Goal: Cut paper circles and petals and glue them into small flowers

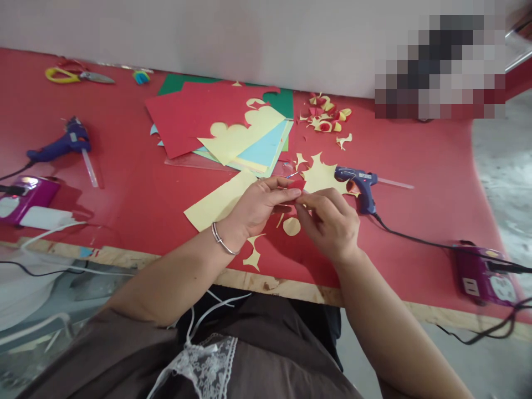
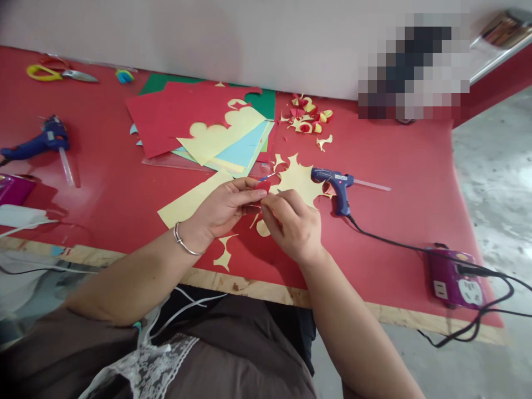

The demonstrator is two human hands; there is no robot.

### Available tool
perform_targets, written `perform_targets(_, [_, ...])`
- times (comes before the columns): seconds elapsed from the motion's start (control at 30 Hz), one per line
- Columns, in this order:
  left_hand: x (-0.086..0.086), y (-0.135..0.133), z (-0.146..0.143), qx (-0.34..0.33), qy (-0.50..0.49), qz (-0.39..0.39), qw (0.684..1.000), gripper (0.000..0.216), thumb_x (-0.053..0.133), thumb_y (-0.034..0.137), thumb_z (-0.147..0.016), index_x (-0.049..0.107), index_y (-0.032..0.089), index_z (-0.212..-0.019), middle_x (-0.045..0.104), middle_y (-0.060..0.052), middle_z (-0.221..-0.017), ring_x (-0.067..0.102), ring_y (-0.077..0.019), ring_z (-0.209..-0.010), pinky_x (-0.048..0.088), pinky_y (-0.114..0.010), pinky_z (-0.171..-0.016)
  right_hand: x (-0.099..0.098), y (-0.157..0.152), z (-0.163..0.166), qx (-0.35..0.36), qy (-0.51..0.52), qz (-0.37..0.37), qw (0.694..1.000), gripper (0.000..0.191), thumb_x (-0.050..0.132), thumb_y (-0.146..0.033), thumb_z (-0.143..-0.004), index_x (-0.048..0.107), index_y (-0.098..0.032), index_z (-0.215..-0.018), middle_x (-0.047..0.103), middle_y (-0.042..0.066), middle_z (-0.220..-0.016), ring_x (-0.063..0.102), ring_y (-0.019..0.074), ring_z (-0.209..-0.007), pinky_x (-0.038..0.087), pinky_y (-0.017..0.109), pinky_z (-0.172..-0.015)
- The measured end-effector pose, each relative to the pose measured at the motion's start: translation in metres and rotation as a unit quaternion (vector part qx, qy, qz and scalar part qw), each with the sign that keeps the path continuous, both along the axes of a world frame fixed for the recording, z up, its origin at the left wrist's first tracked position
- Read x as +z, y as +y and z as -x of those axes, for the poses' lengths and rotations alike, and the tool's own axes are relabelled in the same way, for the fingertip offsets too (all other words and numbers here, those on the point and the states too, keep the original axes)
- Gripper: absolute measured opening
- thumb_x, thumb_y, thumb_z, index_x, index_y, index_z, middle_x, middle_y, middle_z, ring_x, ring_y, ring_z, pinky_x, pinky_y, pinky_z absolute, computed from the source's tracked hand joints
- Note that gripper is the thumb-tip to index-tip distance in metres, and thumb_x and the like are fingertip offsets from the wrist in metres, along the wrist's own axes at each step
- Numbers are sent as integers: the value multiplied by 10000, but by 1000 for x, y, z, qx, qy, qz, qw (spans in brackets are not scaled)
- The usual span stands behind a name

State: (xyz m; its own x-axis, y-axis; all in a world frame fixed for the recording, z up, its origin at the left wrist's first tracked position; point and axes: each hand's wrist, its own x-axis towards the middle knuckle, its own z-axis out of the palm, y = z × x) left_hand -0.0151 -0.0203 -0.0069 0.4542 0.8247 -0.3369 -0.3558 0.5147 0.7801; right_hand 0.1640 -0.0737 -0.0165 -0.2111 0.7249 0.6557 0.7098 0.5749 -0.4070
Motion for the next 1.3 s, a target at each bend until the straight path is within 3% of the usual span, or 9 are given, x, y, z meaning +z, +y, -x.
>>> perform_targets(0.13, [3,0,0,9,6,-22,1000,144,878,187,-810,758,161,-883,780,-6,-873,752,-118,-842,600,-268,-839,3,1,2,-24,114,91,989,36,689,-245,-1010,713,-246,-983,654,11,-820,576,147,-639,474,311,-593])
perform_targets(0.27, [6,-3,-2,-4,50,-76,996,32,800,187,-885,776,169,-874,787,-22,-840,785,-146,-837,614,-260,-759,6,1,1,-48,188,183,964,120,699,-343,-986,688,-242,-923,604,-4,-771,545,150,-627,440,312,-569])
perform_targets(0.37, [8,-6,-3,-21,88,-105,990,118,734,205,-941,762,171,-831,784,-22,-796,793,-148,-791,611,-243,-693,7,2,0,-43,214,212,953,145,705,-355,-969,669,-242,-886,616,-6,-761,529,141,-614,423,305,-559])
perform_targets(0.5, [10,-8,-3,-21,105,-120,987,170,709,233,-957,750,167,-805,785,-26,-780,794,-145,-775,631,-248,-726,9,4,0,-51,229,229,945,151,723,-357,-940,668,-243,-858,630,-11,-736,530,135,-599,428,297,-555])
perform_targets(0.67, [7,-8,-2,-23,117,-194,974,120,832,259,-850,803,160,-912,800,-44,-840,777,-162,-817,635,-285,-782,10,5,0,-56,250,242,936,159,729,-374,-927,670,-241,-862,658,-8,-728,559,139,-598,448,293,-556])
perform_targets(0.93, [3,-7,1,-18,224,-308,924,127,785,306,-862,803,181,-873,722,-12,-729,645,-130,-665,517,-261,-637,11,4,1,-49,261,245,932,149,745,-351,-922,676,-241,-848,672,-2,-736,589,151,-627,457,304,-567])
perform_targets(1.3, [7,-7,1,-21,254,-333,908,118,749,276,-866,823,184,-865,680,-2,-659,563,-118,-604,441,-259,-588,11,5,1,-61,256,249,932,157,756,-374,-906,671,-252,-857,660,0,-728,587,159,-632,463,305,-555])
